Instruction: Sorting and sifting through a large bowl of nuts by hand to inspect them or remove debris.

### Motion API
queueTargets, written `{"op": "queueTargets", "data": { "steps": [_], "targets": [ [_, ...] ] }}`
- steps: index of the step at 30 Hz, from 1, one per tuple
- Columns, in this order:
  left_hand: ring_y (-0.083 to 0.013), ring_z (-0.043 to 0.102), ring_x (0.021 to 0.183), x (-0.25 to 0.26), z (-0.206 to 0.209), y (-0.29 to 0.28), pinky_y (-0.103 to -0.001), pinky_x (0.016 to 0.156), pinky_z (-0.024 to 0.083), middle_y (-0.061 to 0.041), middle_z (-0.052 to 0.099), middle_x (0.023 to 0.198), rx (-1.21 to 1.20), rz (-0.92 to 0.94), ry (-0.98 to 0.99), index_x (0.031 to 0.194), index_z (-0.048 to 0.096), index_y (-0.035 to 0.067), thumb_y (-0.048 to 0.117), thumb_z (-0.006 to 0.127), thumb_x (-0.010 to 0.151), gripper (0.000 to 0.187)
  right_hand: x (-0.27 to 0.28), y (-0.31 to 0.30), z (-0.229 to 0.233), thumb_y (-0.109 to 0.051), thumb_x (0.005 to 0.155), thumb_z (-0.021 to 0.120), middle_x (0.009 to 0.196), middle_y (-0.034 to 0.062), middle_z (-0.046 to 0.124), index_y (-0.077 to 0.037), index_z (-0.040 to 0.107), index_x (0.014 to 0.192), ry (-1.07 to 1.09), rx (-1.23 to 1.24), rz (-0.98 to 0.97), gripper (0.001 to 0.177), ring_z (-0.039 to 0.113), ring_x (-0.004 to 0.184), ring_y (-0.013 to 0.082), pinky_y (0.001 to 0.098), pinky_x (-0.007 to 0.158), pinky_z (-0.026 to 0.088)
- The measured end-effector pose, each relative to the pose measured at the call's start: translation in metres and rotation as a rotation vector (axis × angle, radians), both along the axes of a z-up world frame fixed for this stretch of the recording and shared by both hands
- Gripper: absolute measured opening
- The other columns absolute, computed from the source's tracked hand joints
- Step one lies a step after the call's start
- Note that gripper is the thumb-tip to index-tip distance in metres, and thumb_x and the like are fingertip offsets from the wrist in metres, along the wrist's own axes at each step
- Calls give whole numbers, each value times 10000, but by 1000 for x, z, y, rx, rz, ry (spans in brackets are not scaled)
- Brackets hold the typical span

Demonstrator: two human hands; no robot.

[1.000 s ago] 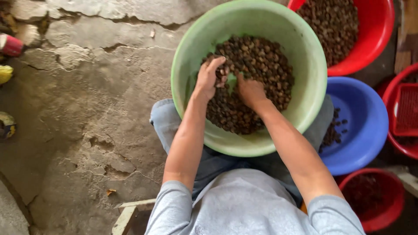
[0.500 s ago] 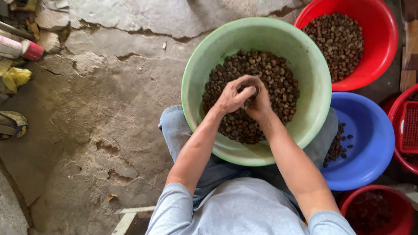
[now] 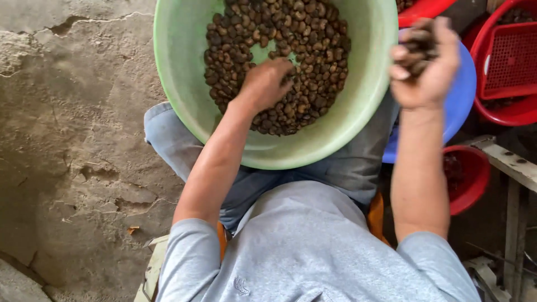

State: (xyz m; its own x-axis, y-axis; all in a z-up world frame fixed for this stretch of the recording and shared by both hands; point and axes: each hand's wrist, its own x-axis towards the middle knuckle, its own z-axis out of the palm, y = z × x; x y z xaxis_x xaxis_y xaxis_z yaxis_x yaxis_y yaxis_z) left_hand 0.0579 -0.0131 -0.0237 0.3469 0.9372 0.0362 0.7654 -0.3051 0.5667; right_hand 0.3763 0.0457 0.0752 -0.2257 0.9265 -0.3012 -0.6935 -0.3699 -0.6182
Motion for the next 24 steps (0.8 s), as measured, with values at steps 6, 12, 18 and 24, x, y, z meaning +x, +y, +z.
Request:
{"op": "queueTargets", "data": {
  "steps": [6,12,18,24],
  "targets": [
    [-406,641,1035,16,-22,-1,-513,880,516,-175,620,1207,-138,-14,213,1211,644,94,143,689,867,350,90,-15,-64,-402,958,602,907,3,680,-156,681,993,-574,-319,-253,260,651,760,124,228,589,428],
    [-411,649,1050,15,-9,-1,-510,933,503,-169,617,1200,-213,-69,244,1211,602,62,84,772,756,486,142,-38,-150,-393,996,703,1523,284,372,-74,313,1549,-1303,-332,74,748,539,1296,356,431,895,537],
    [-83,537,565,-5,36,22,-217,455,406,-20,639,720,-699,349,-759,1106,696,18,99,495,877,315,43,-25,-57,11,1075,624,1241,253,612,67,530,1353,-1580,709,-241,299,655,996,356,443,803,603],
    [-161,649,645,-25,50,23,-294,564,505,-69,708,829,-632,489,-1322,816,650,78,324,591,979,301,-63,-20,-16,12,1098,668,957,121,739,-27,664,1170,-1549,1060,217,83,440,484,112,243,345,336]
  ]
}}
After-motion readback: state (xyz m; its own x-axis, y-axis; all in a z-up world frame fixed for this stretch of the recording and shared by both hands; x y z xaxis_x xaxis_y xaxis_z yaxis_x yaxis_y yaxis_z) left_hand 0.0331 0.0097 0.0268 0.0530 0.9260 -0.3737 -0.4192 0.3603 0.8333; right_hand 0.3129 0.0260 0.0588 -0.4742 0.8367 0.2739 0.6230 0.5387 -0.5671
